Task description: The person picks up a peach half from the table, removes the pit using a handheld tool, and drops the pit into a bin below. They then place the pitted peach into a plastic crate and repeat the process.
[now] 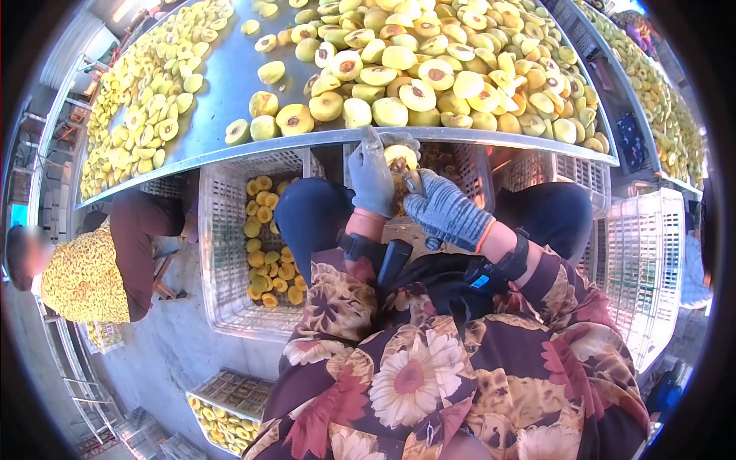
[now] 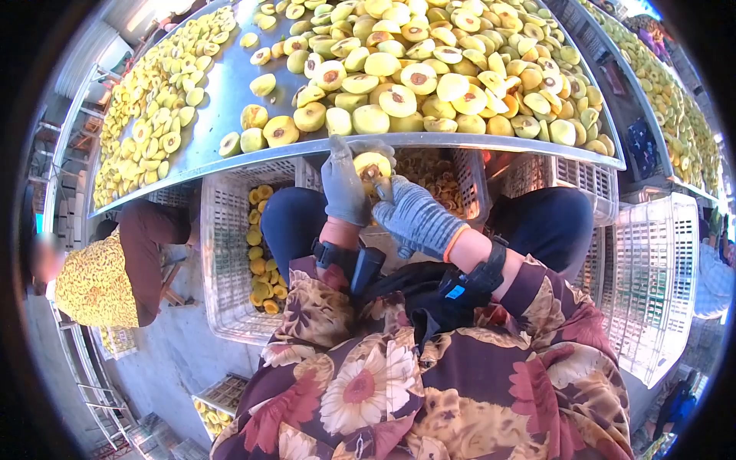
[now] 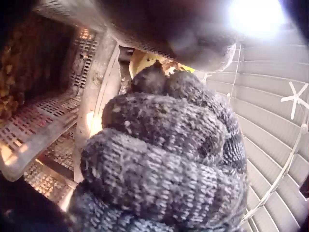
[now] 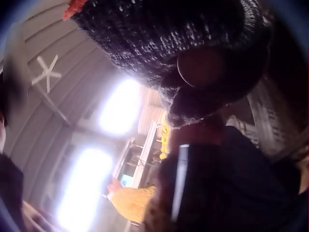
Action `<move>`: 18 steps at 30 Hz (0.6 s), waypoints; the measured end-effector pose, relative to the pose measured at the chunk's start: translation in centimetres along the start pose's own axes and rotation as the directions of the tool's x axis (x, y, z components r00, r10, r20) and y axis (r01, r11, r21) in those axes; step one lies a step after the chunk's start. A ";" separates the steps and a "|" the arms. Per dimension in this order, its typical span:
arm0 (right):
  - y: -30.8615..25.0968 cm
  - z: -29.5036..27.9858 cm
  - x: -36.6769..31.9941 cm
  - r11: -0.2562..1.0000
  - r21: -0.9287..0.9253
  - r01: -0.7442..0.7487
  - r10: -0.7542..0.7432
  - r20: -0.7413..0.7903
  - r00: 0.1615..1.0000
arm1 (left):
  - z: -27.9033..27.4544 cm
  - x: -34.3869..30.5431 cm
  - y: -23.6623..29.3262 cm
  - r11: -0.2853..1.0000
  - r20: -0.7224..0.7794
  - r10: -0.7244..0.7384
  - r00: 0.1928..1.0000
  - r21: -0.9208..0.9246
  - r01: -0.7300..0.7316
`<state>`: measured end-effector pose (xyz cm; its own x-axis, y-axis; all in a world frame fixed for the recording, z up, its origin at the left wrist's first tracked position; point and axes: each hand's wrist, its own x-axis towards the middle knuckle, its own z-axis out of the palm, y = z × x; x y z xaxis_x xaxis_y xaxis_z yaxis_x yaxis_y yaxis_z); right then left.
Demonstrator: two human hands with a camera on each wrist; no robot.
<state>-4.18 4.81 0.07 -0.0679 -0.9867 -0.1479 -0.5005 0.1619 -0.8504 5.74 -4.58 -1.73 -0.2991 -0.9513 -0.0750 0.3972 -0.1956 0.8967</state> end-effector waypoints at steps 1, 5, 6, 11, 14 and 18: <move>-0.3 -0.1 0.1 0.996 -0.067 -0.059 0.062 0.034 0.998 | -0.2 0.1 0.0 0.999 0.045 -0.032 0.998 -0.009 0.032; -2.5 -1.0 0.0 0.961 -0.122 -0.248 0.265 0.158 0.951 | -1.0 0.5 0.2 0.988 0.160 -0.152 0.975 0.001 0.154; -2.0 -1.1 0.0 0.970 -0.121 -0.212 0.231 0.171 0.958 | -1.1 0.5 0.2 0.983 0.172 -0.181 0.968 0.015 0.181; -0.7 -1.7 -0.2 0.977 0.044 0.206 -0.211 0.265 0.941 | -1.3 0.8 -1.5 0.998 0.022 -0.034 0.999 0.046 0.033; -1.9 -2.8 -0.6 0.946 0.324 -0.008 -0.104 0.328 0.939 | -1.5 1.2 -2.3 0.995 -0.020 0.085 0.996 0.054 -0.084; -1.5 -4.3 -0.8 0.780 0.552 -0.294 -0.102 0.576 0.811 | -2.3 1.4 -2.9 0.992 0.045 0.115 0.992 0.053 -0.117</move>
<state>-7.09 5.31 3.60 0.4929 -0.8074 -0.3242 0.1063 0.4257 -0.8986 6.19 -5.87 -5.48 -0.2900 -0.9558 0.0478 0.3825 -0.0700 0.9213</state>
